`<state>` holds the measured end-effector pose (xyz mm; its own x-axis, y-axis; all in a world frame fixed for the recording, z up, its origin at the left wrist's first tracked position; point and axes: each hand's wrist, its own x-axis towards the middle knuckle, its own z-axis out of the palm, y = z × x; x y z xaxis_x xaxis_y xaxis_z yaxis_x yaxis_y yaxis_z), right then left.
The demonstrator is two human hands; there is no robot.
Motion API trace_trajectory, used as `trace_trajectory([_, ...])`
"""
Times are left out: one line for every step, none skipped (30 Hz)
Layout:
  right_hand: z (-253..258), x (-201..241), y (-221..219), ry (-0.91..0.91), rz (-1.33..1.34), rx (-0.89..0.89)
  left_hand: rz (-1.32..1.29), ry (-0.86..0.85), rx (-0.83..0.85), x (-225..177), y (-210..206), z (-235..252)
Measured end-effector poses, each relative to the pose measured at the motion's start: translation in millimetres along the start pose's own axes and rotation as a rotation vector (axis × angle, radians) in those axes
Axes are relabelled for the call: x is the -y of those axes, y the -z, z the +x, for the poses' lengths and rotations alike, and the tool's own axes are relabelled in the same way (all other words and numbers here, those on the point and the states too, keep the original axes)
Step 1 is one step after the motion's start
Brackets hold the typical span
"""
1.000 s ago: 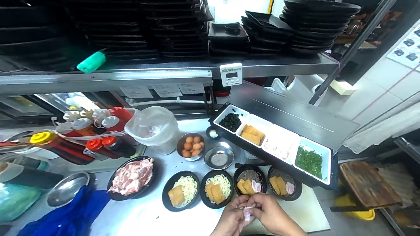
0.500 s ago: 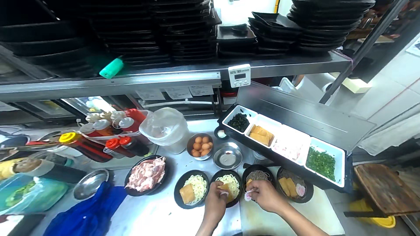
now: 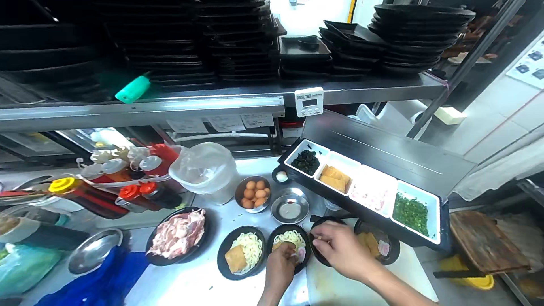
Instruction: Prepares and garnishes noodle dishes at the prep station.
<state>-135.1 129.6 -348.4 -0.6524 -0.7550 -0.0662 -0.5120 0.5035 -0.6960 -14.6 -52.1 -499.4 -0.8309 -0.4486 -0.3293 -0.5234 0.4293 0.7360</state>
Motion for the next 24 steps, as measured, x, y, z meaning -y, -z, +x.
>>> trace_trajectory([-9.6,11.1,24.8,0.094,0.039,-0.087,0.039,-0.02,0.036,2.3,-4.7,3.0])
trace_trajectory([-17.6,21.0,50.0,0.192,0.068,-0.186,0.103,-0.036,0.066,3.8,-9.2,5.8])
trace_trajectory([-23.2,29.2,75.5,0.274,0.075,-0.283,0.183,-0.041,0.087,3.5,-13.0,8.3])
trace_trajectory([-26.7,34.8,100.5,0.33,0.052,-0.376,0.276,-0.032,0.1,1.7,-16.1,9.5])
trace_trajectory([-28.3,37.5,124.2,0.351,0.009,-0.458,0.363,-0.022,0.109,-0.5,-18.2,10.0])
trace_trajectory([-28.2,37.9,145.9,0.343,-0.049,-0.518,0.425,-0.015,0.115,-2.5,-19.6,9.9])
trace_trajectory([-26.9,35.7,164.6,0.299,-0.123,-0.544,0.468,-0.018,0.112,-3.0,-20.8,9.2])
trace_trajectory([-24.4,30.9,179.5,0.224,-0.189,-0.535,0.497,-0.026,0.103,-3.3,-21.4,7.9])
trace_trajectory([-20.2,24.4,191.0,0.144,-0.244,-0.497,0.519,-0.037,0.09,-3.6,-21.4,6.6])
trace_trajectory([-13.8,17.3,198.8,0.069,-0.297,-0.441,0.529,-0.042,0.075,-4.9,-20.4,5.4])
trace_trajectory([-6.3,10.0,202.6,0.021,-0.351,-0.379,0.531,-0.038,0.063,-6.5,-18.7,3.7])
trace_trajectory([1.7,3.8,202.7,0.0,-0.397,-0.32,0.525,-0.035,0.049,-7.3,-17.1,1.4])
trace_trajectory([10.2,-1.0,199.7,-0.001,-0.433,-0.273,0.508,-0.038,0.031,-7.1,-14.8,-1.5])
trace_trajectory([18.8,-4.0,195.1,0.001,-0.467,-0.226,0.488,-0.047,0.007,-6.1,-11.8,-4.6])
trace_trajectory([27.7,-5.3,190.1,-0.015,-0.502,-0.175,0.467,-0.064,-0.02,-4.2,-8.4,-7.7])
trace_trajectory([36.2,-5.7,185.2,-0.06,-0.542,-0.111,0.436,-0.086,-0.046,-2.0,-4.7,-11.2])
trace_trajectory([44.3,-8.1,180.1,-0.116,-0.582,-0.033,0.407,-0.104,-0.069,0.1,-0.8,-15.3])
trace_trajectory([51.7,-13.5,174.4,-0.168,-0.606,0.042,0.375,-0.123,-0.095,2.0,3.1,-20.3])
trace_trajectory([57.6,-19.3,168.9,-0.211,-0.61,0.111,0.342,-0.144,-0.123,4.2,7.0,-25.7])
trace_trajectory([61.1,-23.8,163.8,-0.235,-0.605,0.164,0.314,-0.167,-0.152,6.9,10.4,-31.4])
trace_trajectory([62.4,-26.5,159.1,-0.251,-0.598,0.185,0.295,-0.187,-0.184,10.4,12.7,-36.5])
trace_trajectory([62.3,-27.6,155.3,-0.263,-0.591,0.18,0.279,-0.213,-0.224,15.3,13.8,-40.5])
trace_trajectory([61.7,-28.3,152.7,-0.273,-0.58,0.157,0.26,-0.24,-0.261,19.9,14.7,-44.3])
trace_trajectory([61.1,-29.4,151.4,-0.283,-0.549,0.128,0.239,-0.259,-0.286,23.9,15.8,-48.7])
